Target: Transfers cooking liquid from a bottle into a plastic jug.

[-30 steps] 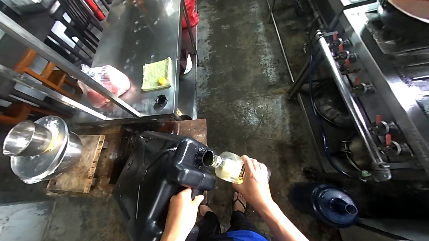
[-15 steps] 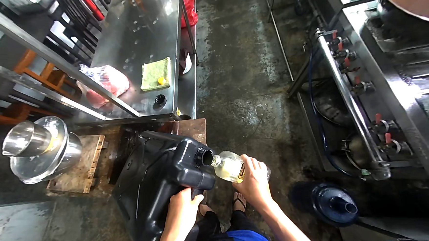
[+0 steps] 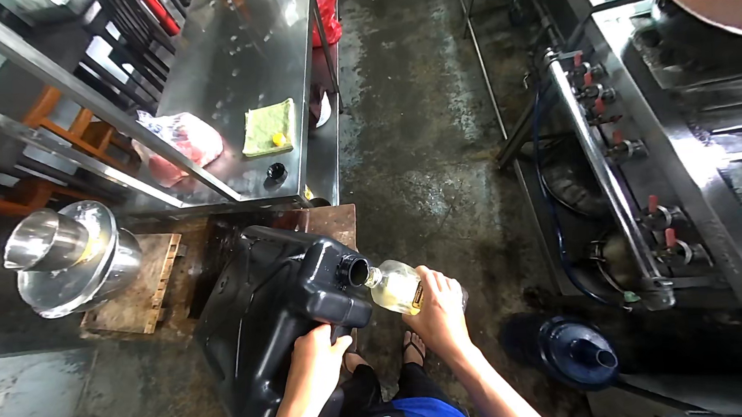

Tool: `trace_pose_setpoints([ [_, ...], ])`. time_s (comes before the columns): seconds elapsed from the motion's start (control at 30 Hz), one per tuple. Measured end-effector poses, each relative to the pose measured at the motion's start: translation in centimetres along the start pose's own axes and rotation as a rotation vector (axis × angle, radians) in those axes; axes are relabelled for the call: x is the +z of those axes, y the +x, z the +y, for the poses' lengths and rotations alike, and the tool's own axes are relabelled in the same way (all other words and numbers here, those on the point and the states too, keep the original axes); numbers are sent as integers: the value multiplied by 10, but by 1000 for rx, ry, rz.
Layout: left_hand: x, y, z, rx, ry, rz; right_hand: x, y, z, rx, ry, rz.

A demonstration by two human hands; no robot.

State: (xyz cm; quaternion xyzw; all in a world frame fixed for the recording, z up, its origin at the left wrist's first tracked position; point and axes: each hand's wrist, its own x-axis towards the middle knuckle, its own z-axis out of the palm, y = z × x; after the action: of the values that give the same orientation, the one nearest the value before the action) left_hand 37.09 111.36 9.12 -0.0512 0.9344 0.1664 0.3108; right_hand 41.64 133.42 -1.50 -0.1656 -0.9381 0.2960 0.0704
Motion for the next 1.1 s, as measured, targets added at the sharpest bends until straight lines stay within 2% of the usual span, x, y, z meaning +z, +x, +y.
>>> trace_pose_setpoints([
  [1.1, 2, 0, 2, -5, 13, -11, 3, 0, 5, -4, 3, -5],
])
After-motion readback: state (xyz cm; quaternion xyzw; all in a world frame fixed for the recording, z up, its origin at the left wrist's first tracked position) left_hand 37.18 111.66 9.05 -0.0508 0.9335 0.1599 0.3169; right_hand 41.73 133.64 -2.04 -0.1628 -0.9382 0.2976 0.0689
